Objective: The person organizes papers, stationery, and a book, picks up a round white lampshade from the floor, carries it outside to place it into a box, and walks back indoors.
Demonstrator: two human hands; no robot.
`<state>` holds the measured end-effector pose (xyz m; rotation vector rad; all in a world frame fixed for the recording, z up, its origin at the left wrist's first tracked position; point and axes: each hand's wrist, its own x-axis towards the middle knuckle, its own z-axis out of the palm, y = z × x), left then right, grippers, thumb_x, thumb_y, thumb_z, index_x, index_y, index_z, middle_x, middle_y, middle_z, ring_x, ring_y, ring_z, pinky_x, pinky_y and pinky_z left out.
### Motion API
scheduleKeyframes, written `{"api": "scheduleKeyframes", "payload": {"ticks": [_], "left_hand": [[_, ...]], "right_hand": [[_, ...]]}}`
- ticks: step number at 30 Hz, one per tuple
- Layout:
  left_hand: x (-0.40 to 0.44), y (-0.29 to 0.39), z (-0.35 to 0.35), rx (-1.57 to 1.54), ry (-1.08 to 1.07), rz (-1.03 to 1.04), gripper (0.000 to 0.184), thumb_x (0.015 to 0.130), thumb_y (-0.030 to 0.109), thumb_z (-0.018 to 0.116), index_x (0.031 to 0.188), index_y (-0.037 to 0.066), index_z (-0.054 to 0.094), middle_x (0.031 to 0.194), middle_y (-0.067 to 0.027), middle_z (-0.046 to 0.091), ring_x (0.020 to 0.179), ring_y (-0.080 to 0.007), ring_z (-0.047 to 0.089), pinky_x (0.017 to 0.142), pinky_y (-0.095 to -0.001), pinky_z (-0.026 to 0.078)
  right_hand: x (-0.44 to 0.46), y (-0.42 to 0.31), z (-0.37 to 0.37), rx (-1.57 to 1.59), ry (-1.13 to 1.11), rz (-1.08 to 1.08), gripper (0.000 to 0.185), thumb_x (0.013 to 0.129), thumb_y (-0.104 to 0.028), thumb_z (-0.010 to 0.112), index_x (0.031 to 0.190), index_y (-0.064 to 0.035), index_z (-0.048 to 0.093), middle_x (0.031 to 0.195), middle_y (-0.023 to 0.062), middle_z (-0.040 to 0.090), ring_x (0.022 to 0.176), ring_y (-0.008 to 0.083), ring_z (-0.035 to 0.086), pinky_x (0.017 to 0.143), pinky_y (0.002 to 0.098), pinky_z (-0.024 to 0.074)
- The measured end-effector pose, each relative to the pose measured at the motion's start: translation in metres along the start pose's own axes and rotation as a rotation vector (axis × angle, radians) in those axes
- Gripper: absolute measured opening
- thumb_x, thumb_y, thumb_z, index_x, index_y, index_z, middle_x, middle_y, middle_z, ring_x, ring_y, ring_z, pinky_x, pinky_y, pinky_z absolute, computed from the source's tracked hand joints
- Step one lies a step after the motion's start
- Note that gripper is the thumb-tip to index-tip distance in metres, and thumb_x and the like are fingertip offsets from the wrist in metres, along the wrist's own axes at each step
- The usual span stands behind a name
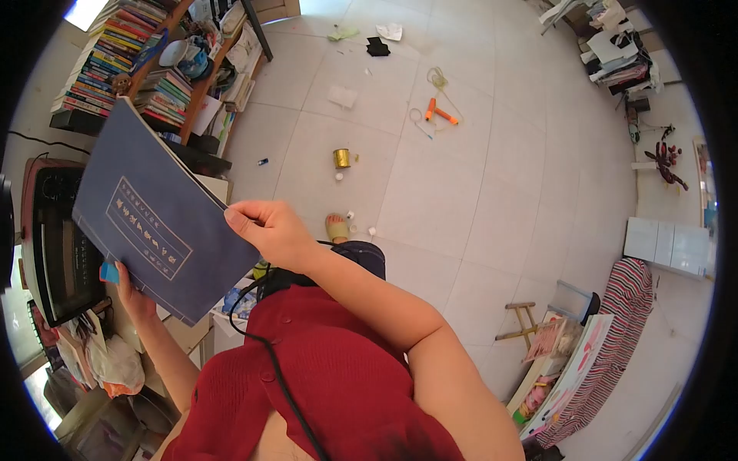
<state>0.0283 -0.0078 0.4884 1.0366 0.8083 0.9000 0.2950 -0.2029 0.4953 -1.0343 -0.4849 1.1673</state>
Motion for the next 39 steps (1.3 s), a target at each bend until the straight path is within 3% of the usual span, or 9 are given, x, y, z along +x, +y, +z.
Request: {"api": "scheduleKeyframes", "payload": {"ticks": [4, 13, 15, 18, 19, 21, 27, 32, 39], "left_hand": [[0.011, -0.015, -0.021, -0.160, -0.136, -0.255, 0.058, 0.095, 0.046, 0.047, 0.129, -0.001, 0.046, 0.120, -0.0151, 0.057, 0.103, -0.0244, 0.061, 0.087, -0.0354, 0.052], [0.023, -0.099, -0.017, -0.651, -0.318, -0.287, 0.062, 0.093, 0.054, 0.044, 0.137, 0.009, 0.043, 0.131, -0.0108, 0.053, 0.117, -0.0268, 0.054, 0.098, -0.0435, 0.045], [0.032, -0.121, -0.032, -0.700, -0.373, -0.294, 0.052, 0.094, 0.046, 0.048, 0.133, 0.011, 0.048, 0.127, -0.0085, 0.057, 0.117, -0.0265, 0.054, 0.099, -0.0435, 0.044], [0.041, -0.120, 0.008, -0.986, -0.562, -0.262, 0.038, 0.096, 0.029, 0.045, 0.128, 0.007, 0.051, 0.082, -0.0010, 0.053, 0.075, -0.0128, 0.044, 0.067, -0.0282, 0.033], [0.046, -0.124, 0.014, -1.064, -0.651, -0.278, 0.035, 0.095, 0.028, 0.047, 0.122, 0.008, 0.055, 0.084, -0.0015, 0.054, 0.077, -0.0126, 0.046, 0.068, -0.0256, 0.034], [0.019, -0.089, 0.046, -0.948, -0.302, -0.282, 0.034, 0.096, 0.030, 0.045, 0.117, 0.006, 0.056, 0.086, -0.0005, 0.055, 0.085, -0.0133, 0.049, 0.073, -0.0267, 0.039], [0.017, -0.096, 0.068, -0.958, -0.427, -0.349, 0.034, 0.096, 0.031, 0.047, 0.118, 0.006, 0.056, 0.088, -0.0011, 0.056, 0.085, -0.0134, 0.050, 0.074, -0.0268, 0.040], [0.007, -0.092, 0.063, -0.933, -0.428, -0.349, 0.035, 0.095, 0.031, 0.049, 0.118, 0.005, 0.055, 0.089, -0.0016, 0.057, 0.086, -0.0134, 0.051, 0.074, -0.0269, 0.041], [-0.006, -0.093, 0.050, -0.909, -0.380, -0.336, 0.036, 0.094, 0.031, 0.051, 0.118, 0.004, 0.054, 0.091, -0.0023, 0.058, 0.087, -0.0134, 0.053, 0.075, -0.0270, 0.042]], "right_hand": [[-0.007, 0.014, 0.010, 0.433, -0.189, 0.243, 0.025, 0.097, -0.023, 0.051, 0.107, -0.0035, 0.063, 0.087, -0.0028, 0.064, 0.069, 0.0022, 0.056, 0.057, 0.0179, 0.0443], [-0.010, -0.008, 0.039, 0.020, -0.238, 0.080, 0.026, 0.097, -0.013, 0.049, 0.120, -0.0026, 0.056, 0.097, 0.0031, 0.065, 0.082, 0.0075, 0.062, 0.073, 0.0221, 0.0504], [-0.017, -0.025, 0.043, 0.015, -0.282, 0.113, 0.024, 0.094, -0.010, 0.054, 0.116, -0.0023, 0.059, 0.096, 0.0033, 0.066, 0.084, 0.0071, 0.060, 0.078, 0.0230, 0.0488], [-0.029, -0.046, 0.073, -0.296, -0.235, -0.021, 0.015, 0.089, -0.009, 0.063, 0.102, -0.0008, 0.064, 0.085, -0.0001, 0.065, 0.078, 0.0050, 0.054, 0.072, 0.0208, 0.0450], [-0.027, -0.046, 0.079, -0.309, -0.246, -0.023, 0.015, 0.089, -0.009, 0.063, 0.102, -0.0008, 0.064, 0.085, -0.0001, 0.065, 0.078, 0.0050, 0.054, 0.072, 0.0208, 0.0450], [-0.022, -0.045, 0.085, -0.311, -0.225, -0.030, 0.014, 0.088, -0.011, 0.066, 0.097, -0.0006, 0.063, 0.080, -0.0021, 0.062, 0.074, 0.0041, 0.052, 0.065, 0.0203, 0.0424], [-0.005, -0.013, 0.074, -0.131, -0.105, -0.010, 0.019, 0.087, -0.016, 0.069, 0.075, -0.0085, 0.056, 0.072, -0.0061, 0.053, 0.070, 0.0026, 0.046, 0.061, 0.0197, 0.0378], [0.003, 0.007, 0.082, 0.254, 0.208, 0.093, 0.021, 0.096, -0.024, 0.055, 0.096, -0.0044, 0.064, 0.087, 0.0018, 0.065, 0.079, 0.0082, 0.060, 0.072, 0.0241, 0.0489], [-0.003, 0.017, 0.046, 0.436, -0.035, 0.198, 0.035, 0.098, -0.022, 0.044, 0.121, 0.0018, 0.054, 0.116, 0.0111, 0.062, 0.102, 0.0209, 0.062, 0.087, 0.0347, 0.0505]]}}
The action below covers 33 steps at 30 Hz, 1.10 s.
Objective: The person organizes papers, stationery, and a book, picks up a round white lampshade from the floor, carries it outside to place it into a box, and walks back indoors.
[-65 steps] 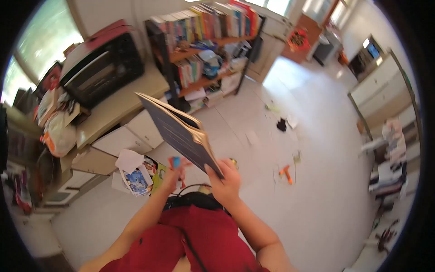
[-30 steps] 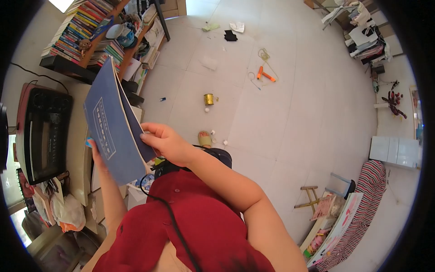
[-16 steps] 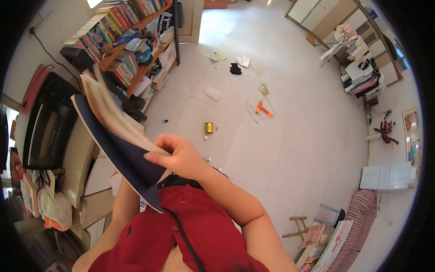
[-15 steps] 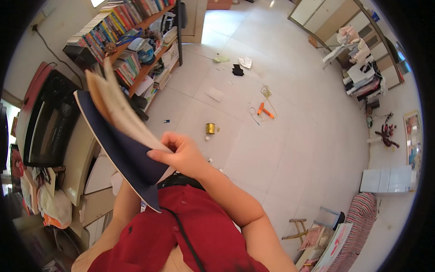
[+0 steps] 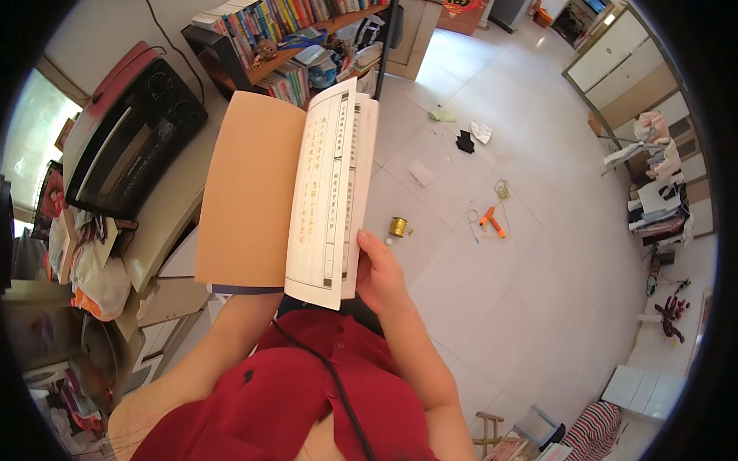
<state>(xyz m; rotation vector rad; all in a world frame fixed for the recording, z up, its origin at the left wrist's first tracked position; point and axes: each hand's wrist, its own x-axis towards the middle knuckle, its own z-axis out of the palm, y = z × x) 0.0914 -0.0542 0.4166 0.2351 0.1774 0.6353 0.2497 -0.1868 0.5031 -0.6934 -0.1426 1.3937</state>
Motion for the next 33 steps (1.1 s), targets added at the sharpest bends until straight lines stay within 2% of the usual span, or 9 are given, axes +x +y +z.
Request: {"api": "scheduleKeyframes", "payload": {"ticks": [2, 8, 12, 14, 18, 27, 30, 32, 33], "left_hand": [[-0.007, 0.000, -0.003, 0.006, 0.012, 0.010, 0.037, 0.094, 0.031, 0.052, 0.118, 0.004, 0.054, 0.092, -0.0025, 0.058, 0.087, -0.0134, 0.053, 0.075, -0.0271, 0.043], [-0.018, -0.001, -0.008, 0.027, 0.049, 0.023, 0.038, 0.093, 0.032, 0.054, 0.119, 0.004, 0.054, 0.093, -0.0030, 0.059, 0.088, -0.0134, 0.054, 0.076, -0.0272, 0.044], [-0.017, -0.004, -0.011, 0.042, 0.068, 0.035, 0.039, 0.092, 0.032, 0.056, 0.119, 0.003, 0.053, 0.094, -0.0034, 0.059, 0.088, -0.0135, 0.055, 0.076, -0.0273, 0.044], [-0.013, -0.008, -0.010, 0.055, 0.072, 0.036, 0.040, 0.092, 0.032, 0.057, 0.119, 0.003, 0.053, 0.095, -0.0036, 0.060, 0.088, -0.0135, 0.055, 0.076, -0.0273, 0.045], [0.003, -0.012, -0.003, 0.087, 0.080, 0.015, 0.041, 0.092, 0.032, 0.058, 0.119, 0.002, 0.053, 0.096, -0.0040, 0.060, 0.089, -0.0135, 0.056, 0.077, -0.0274, 0.045], [0.044, -0.020, 0.011, 0.200, 0.151, -0.035, 0.044, 0.090, 0.032, 0.061, 0.120, 0.001, 0.052, 0.098, -0.0049, 0.061, 0.090, -0.0135, 0.057, 0.078, -0.0276, 0.047], [0.064, -0.022, 0.017, 0.281, 0.192, -0.046, 0.045, 0.090, 0.032, 0.062, 0.120, 0.001, 0.052, 0.099, -0.0052, 0.062, 0.090, -0.0135, 0.058, 0.078, -0.0276, 0.048], [0.084, -0.024, 0.022, 0.389, 0.246, -0.047, 0.045, 0.090, 0.033, 0.063, 0.120, 0.001, 0.051, 0.100, -0.0054, 0.062, 0.090, -0.0135, 0.058, 0.078, -0.0277, 0.048], [0.095, -0.024, 0.026, 0.465, 0.277, -0.045, 0.046, 0.090, 0.033, 0.064, 0.120, 0.001, 0.051, 0.100, -0.0055, 0.062, 0.091, -0.0136, 0.058, 0.078, -0.0277, 0.048]], "right_hand": [[-0.005, -0.004, 0.000, 0.002, -0.026, 0.024, 0.034, 0.099, -0.021, 0.040, 0.118, 0.0037, 0.054, 0.108, 0.0116, 0.064, 0.095, 0.0192, 0.063, 0.082, 0.0347, 0.0522], [-0.005, -0.011, -0.022, -0.008, -0.376, 0.114, 0.029, 0.098, -0.016, 0.047, 0.119, 0.0022, 0.055, 0.104, 0.0103, 0.065, 0.094, 0.0188, 0.064, 0.078, 0.0350, 0.0548], [-0.007, -0.016, -0.026, -0.047, -0.399, 0.094, 0.028, 0.097, -0.016, 0.049, 0.118, 0.0013, 0.056, 0.103, 0.0096, 0.065, 0.092, 0.0183, 0.065, 0.077, 0.0344, 0.0554], [-0.011, -0.018, -0.032, -0.097, -0.273, 0.064, 0.027, 0.097, -0.016, 0.049, 0.117, 0.0017, 0.056, 0.103, 0.0094, 0.065, 0.092, 0.0183, 0.065, 0.078, 0.0342, 0.0553], [-0.007, -0.030, -0.047, -0.094, -0.255, 0.072, 0.027, 0.097, -0.016, 0.050, 0.116, 0.0008, 0.057, 0.104, 0.0090, 0.065, 0.093, 0.0181, 0.065, 0.079, 0.0348, 0.0551], [0.005, -0.054, -0.064, -0.082, -0.324, 0.088, 0.025, 0.096, -0.016, 0.052, 0.116, -0.0015, 0.059, 0.108, 0.0077, 0.065, 0.097, 0.0175, 0.063, 0.083, 0.0351, 0.0534], [0.009, -0.077, -0.075, -0.199, -0.251, 0.065, 0.035, 0.096, -0.021, 0.052, 0.125, -0.0022, 0.052, 0.117, 0.0085, 0.061, 0.104, 0.0183, 0.060, 0.088, 0.0375, 0.0508], [0.011, -0.097, -0.083, -0.191, -0.156, -0.044, 0.052, 0.096, -0.032, 0.052, 0.137, -0.0032, 0.038, 0.127, 0.0108, 0.054, 0.112, 0.0199, 0.056, 0.092, 0.0388, 0.0476], [0.010, -0.112, -0.088, -0.233, -0.192, -0.013, 0.074, 0.092, -0.057, 0.045, 0.141, -0.0037, 0.028, 0.135, 0.0115, 0.046, 0.122, 0.0218, 0.047, 0.099, 0.0377, 0.0418]]}}
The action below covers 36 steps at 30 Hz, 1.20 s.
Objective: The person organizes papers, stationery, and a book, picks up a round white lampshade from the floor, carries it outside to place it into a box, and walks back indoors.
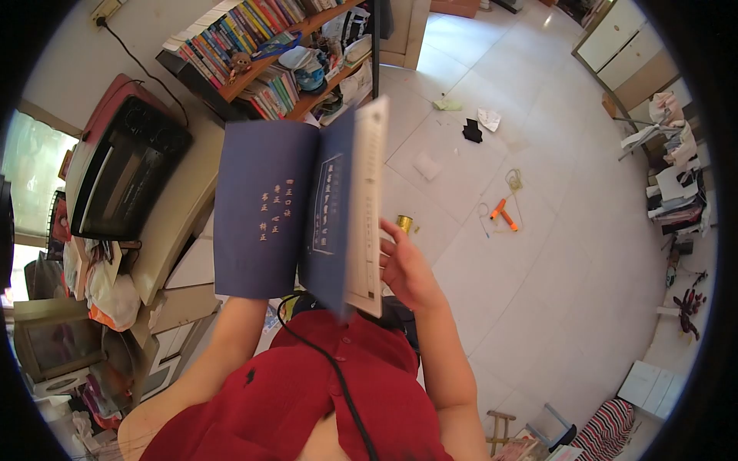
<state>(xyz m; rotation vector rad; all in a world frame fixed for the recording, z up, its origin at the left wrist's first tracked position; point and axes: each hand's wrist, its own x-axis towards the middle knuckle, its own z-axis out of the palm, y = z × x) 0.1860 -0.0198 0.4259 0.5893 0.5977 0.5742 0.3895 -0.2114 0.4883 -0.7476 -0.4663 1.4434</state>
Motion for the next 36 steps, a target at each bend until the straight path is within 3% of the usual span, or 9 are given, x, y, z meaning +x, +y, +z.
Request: {"api": "scheduleKeyframes", "payload": {"ticks": [3, 5, 9, 12, 16, 26, 29, 34, 36], "left_hand": [[0.026, 0.012, 0.016, 0.364, 0.186, 0.049, 0.047, 0.089, 0.033, 0.065, 0.120, 0.000, 0.051, 0.101, -0.0058, 0.062, 0.091, -0.0136, 0.059, 0.078, -0.0277, 0.049], [0.044, 0.017, 0.029, 0.591, 0.336, 0.129, 0.047, 0.089, 0.033, 0.065, 0.120, 0.000, 0.051, 0.101, -0.0060, 0.063, 0.091, -0.0136, 0.059, 0.079, -0.0278, 0.049], [0.049, 0.019, 0.053, 0.576, 0.454, 0.330, 0.033, 0.087, 0.028, 0.068, 0.108, 0.004, 0.060, 0.095, -0.0045, 0.065, 0.083, -0.0127, 0.061, 0.075, -0.0265, 0.049], [0.059, 0.027, 0.052, 0.554, 0.519, 0.275, 0.043, 0.086, 0.026, 0.070, 0.115, -0.002, 0.055, 0.098, -0.0066, 0.064, 0.086, -0.0132, 0.061, 0.077, -0.0263, 0.049], [0.064, 0.061, 0.063, 0.519, 0.367, 0.173, 0.047, 0.086, 0.024, 0.069, 0.122, 0.001, 0.051, 0.104, -0.0070, 0.063, 0.090, -0.0135, 0.061, 0.079, -0.0276, 0.050], [0.178, 0.148, 0.049, 0.564, 0.151, 0.236, 0.043, 0.087, 0.015, 0.067, 0.123, 0.000, 0.051, 0.107, -0.0050, 0.062, 0.094, -0.0112, 0.059, 0.083, -0.0270, 0.048], [0.219, 0.195, 0.035, 0.523, 0.177, 0.222, 0.039, 0.087, 0.016, 0.067, 0.119, -0.001, 0.053, 0.104, -0.0044, 0.062, 0.091, -0.0106, 0.059, 0.081, -0.0262, 0.048], [0.278, 0.268, 0.030, 0.491, 0.221, 0.259, 0.038, 0.088, 0.021, 0.066, 0.116, 0.000, 0.053, 0.099, -0.0034, 0.061, 0.088, -0.0089, 0.058, 0.077, -0.0244, 0.048], [0.289, 0.287, 0.028, 0.528, 0.227, 0.324, 0.039, 0.088, 0.021, 0.066, 0.118, 0.000, 0.052, 0.098, -0.0031, 0.061, 0.087, -0.0084, 0.058, 0.076, -0.0237, 0.048]], "right_hand": [[0.006, -0.021, -0.022, 0.133, -0.006, 0.068, 0.081, 0.091, -0.067, 0.029, 0.141, -0.0035, 0.027, 0.138, 0.0125, 0.043, 0.126, 0.0233, 0.044, 0.102, 0.0397, 0.0388], [0.017, -0.024, -0.028, 0.070, 0.044, 0.048, 0.078, 0.092, -0.064, 0.031, 0.141, -0.0032, 0.029, 0.136, 0.0112, 0.045, 0.123, 0.0210, 0.046, 0.100, 0.0375, 0.0399], [0.041, -0.029, -0.038, -0.094, 0.061, 0.011, 0.075, 0.093, -0.061, 0.030, 0.139, -0.0022, 0.032, 0.135, 0.0081, 0.045, 0.123, 0.0181, 0.044, 0.102, 0.0351, 0.0373], [0.055, -0.038, -0.043, -0.096, 0.062, 0.031, 0.059, 0.096, -0.039, 0.048, 0.139, -0.0011, 0.033, 0.134, 0.0094, 0.046, 0.123, 0.0185, 0.044, 0.104, 0.0344, 0.0359], [0.084, -0.042, -0.049, -0.344, 0.150, -0.025, 0.048, 0.089, -0.009, 0.060, 0.132, 0.0004, 0.041, 0.128, 0.0122, 0.052, 0.116, 0.0181, 0.050, 0.098, 0.0335, 0.0412], [0.244, -0.073, -0.078, -0.437, 0.491, 0.126, 0.028, 0.091, -0.022, 0.063, 0.099, 0.0043, 0.063, 0.087, 0.0079, 0.067, 0.075, 0.0147, 0.063, 0.067, 0.0265, 0.0515], [0.297, -0.101, -0.072, -0.311, 0.342, 0.161, 0.032, 0.091, -0.027, 0.062, 0.099, 0.0046, 0.063, 0.088, 0.0075, 0.067, 0.077, 0.0140, 0.063, 0.068, 0.0261, 0.0507], [0.365, -0.120, -0.036, -0.331, 0.034, 0.132, 0.062, 0.087, -0.001, 0.059, 0.140, 0.0003, 0.027, 0.132, 0.0112, 0.046, 0.120, 0.0189, 0.046, 0.101, 0.0338, 0.0366], [0.389, -0.122, -0.031, -0.326, 0.035, 0.115, 0.060, 0.087, -0.001, 0.059, 0.139, 0.0002, 0.030, 0.130, 0.0108, 0.047, 0.119, 0.0187, 0.047, 0.101, 0.0334, 0.0370]]}}
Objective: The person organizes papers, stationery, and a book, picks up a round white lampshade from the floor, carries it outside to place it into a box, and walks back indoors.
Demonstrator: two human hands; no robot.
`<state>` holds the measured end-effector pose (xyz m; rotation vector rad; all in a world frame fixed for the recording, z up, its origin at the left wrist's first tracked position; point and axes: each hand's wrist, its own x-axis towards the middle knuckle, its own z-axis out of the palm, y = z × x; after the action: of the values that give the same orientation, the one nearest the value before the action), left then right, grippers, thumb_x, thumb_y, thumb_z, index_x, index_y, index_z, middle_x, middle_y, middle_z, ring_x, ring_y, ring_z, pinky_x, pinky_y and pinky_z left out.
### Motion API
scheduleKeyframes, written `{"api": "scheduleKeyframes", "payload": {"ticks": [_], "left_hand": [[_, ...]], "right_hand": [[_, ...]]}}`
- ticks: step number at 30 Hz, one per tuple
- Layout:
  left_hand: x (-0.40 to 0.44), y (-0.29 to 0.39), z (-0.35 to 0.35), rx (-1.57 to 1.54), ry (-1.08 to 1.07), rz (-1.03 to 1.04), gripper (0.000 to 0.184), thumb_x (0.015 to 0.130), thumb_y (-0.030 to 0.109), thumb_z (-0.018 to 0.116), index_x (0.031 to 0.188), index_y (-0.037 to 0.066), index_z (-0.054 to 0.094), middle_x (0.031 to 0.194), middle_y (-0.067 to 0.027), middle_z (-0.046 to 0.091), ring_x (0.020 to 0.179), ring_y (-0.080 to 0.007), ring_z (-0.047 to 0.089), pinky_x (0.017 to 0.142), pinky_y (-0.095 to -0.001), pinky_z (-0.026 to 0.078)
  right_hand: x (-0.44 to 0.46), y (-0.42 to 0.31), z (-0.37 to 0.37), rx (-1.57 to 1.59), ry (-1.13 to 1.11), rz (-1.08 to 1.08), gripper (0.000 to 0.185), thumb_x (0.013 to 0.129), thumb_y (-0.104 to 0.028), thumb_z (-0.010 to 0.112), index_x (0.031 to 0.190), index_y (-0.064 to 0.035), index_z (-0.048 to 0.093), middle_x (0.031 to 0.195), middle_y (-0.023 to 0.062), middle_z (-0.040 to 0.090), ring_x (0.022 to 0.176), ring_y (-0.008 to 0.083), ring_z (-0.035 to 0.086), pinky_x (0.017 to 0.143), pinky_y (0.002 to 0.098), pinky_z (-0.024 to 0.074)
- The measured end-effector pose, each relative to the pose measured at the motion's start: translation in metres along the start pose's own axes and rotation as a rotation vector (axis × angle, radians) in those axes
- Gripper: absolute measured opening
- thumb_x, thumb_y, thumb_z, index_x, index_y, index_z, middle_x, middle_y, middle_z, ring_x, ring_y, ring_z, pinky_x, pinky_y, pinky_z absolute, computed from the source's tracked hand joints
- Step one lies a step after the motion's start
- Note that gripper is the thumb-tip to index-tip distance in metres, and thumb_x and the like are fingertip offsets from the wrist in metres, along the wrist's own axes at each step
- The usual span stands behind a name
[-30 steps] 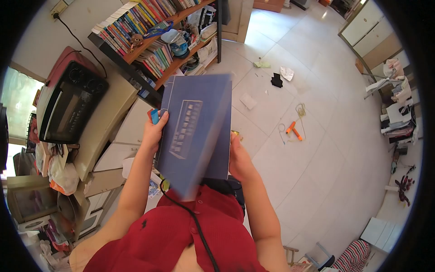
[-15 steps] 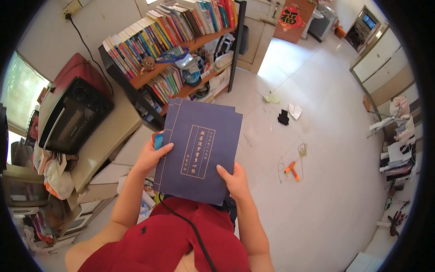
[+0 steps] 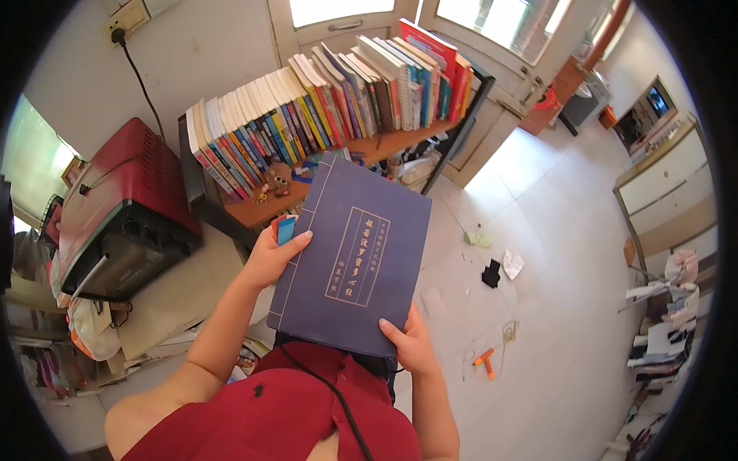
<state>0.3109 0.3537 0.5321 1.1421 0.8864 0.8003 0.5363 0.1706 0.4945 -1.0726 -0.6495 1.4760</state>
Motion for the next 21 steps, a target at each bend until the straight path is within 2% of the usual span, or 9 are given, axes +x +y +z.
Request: {"api": "scheduleKeyframes", "payload": {"ticks": [2, 4, 9, 12, 14, 16, 18, 19, 21], "left_hand": [[0.015, 0.011, -0.006, 0.030, 0.019, 0.069, 0.041, 0.088, 0.022, 0.066, 0.119, 0.000, 0.051, 0.097, -0.0029, 0.061, 0.086, -0.0079, 0.057, 0.075, -0.0229, 0.048], [0.025, 0.027, -0.012, 0.054, 0.211, 0.187, 0.040, 0.088, 0.021, 0.066, 0.119, 0.001, 0.052, 0.096, -0.0013, 0.060, 0.085, -0.0074, 0.057, 0.073, -0.0220, 0.048], [0.041, 0.093, -0.025, -0.247, 0.343, 0.289, 0.039, 0.093, 0.027, 0.060, 0.119, -0.001, 0.054, 0.103, -0.0030, 0.063, 0.084, -0.0070, 0.058, 0.075, -0.0239, 0.049], [0.043, 0.088, -0.055, -0.254, 0.537, 0.324, 0.038, 0.094, 0.033, 0.055, 0.115, 0.001, 0.056, 0.095, -0.0078, 0.066, 0.068, -0.0067, 0.052, 0.060, -0.0217, 0.045], [0.035, 0.087, -0.048, -0.346, 0.772, 0.284, 0.034, 0.096, 0.029, 0.051, 0.113, 0.001, 0.058, 0.080, -0.0075, 0.065, 0.055, -0.0070, 0.040, 0.051, -0.0229, 0.032], [0.023, 0.068, -0.054, -0.358, 0.854, 0.261, 0.029, 0.095, 0.028, 0.054, 0.108, 0.003, 0.058, 0.080, -0.0061, 0.063, 0.056, -0.0071, 0.042, 0.051, -0.0223, 0.033], [0.012, 0.051, -0.052, -0.357, 0.901, 0.243, 0.027, 0.094, 0.028, 0.055, 0.107, 0.004, 0.058, 0.081, -0.0059, 0.063, 0.056, -0.0071, 0.043, 0.051, -0.0223, 0.033], [0.005, 0.044, -0.049, -0.347, 0.919, 0.241, 0.025, 0.094, 0.026, 0.055, 0.107, 0.004, 0.056, 0.081, -0.0075, 0.063, 0.055, -0.0071, 0.042, 0.051, -0.0218, 0.034], [-0.007, 0.033, -0.041, -0.341, 0.948, 0.228, 0.024, 0.093, 0.024, 0.056, 0.106, 0.005, 0.055, 0.082, -0.0091, 0.064, 0.055, -0.0071, 0.042, 0.050, -0.0213, 0.034]], "right_hand": [[0.027, -0.014, 0.001, 0.001, 0.002, -0.020, 0.058, 0.086, -0.001, 0.059, 0.138, 0.0001, 0.032, 0.129, 0.0105, 0.049, 0.118, 0.0184, 0.048, 0.100, 0.0329, 0.0373], [0.059, -0.040, 0.006, -0.200, -0.040, -0.160, 0.055, 0.087, 0.000, 0.057, 0.137, -0.0004, 0.035, 0.129, 0.0096, 0.049, 0.117, 0.0179, 0.048, 0.100, 0.0322, 0.0373], [0.165, -0.116, 0.047, -0.090, -0.191, -0.349, 0.049, 0.087, 0.001, 0.055, 0.133, -0.0009, 0.038, 0.125, 0.0094, 0.050, 0.115, 0.0173, 0.048, 0.099, 0.0312, 0.0381], [0.227, -0.146, 0.096, 0.137, -0.253, -0.341, 0.046, 0.088, 0.003, 0.053, 0.130, -0.0009, 0.037, 0.123, 0.0105, 0.050, 0.114, 0.0171, 0.048, 0.098, 0.0308, 0.0392], [0.269, -0.139, 0.131, 0.240, -0.231, -0.354, 0.046, 0.089, 0.003, 0.051, 0.131, -0.0015, 0.032, 0.124, 0.0122, 0.047, 0.112, 0.0182, 0.049, 0.097, 0.0316, 0.0408], [0.295, -0.118, 0.175, 0.349, -0.151, -0.418, 0.046, 0.091, -0.002, 0.051, 0.132, -0.0001, 0.029, 0.129, 0.0147, 0.044, 0.116, 0.0192, 0.045, 0.101, 0.0328, 0.0362], [0.307, -0.090, 0.213, 0.137, 0.097, -0.369, 0.060, 0.095, -0.013, 0.049, 0.140, 0.0072, 0.015, 0.136, 0.0215, 0.037, 0.123, 0.0264, 0.040, 0.107, 0.0342, 0.0266], [0.316, -0.074, 0.225, 0.131, 0.072, -0.332, 0.061, 0.095, -0.014, 0.046, 0.140, 0.0082, 0.011, 0.136, 0.0238, 0.037, 0.124, 0.0281, 0.040, 0.106, 0.0346, 0.0281], [0.335, -0.042, 0.246, 0.095, 0.079, -0.264, 0.047, 0.094, -0.014, 0.045, 0.131, 0.0069, 0.023, 0.127, 0.0238, 0.042, 0.115, 0.0297, 0.046, 0.101, 0.0387, 0.0326]]}}
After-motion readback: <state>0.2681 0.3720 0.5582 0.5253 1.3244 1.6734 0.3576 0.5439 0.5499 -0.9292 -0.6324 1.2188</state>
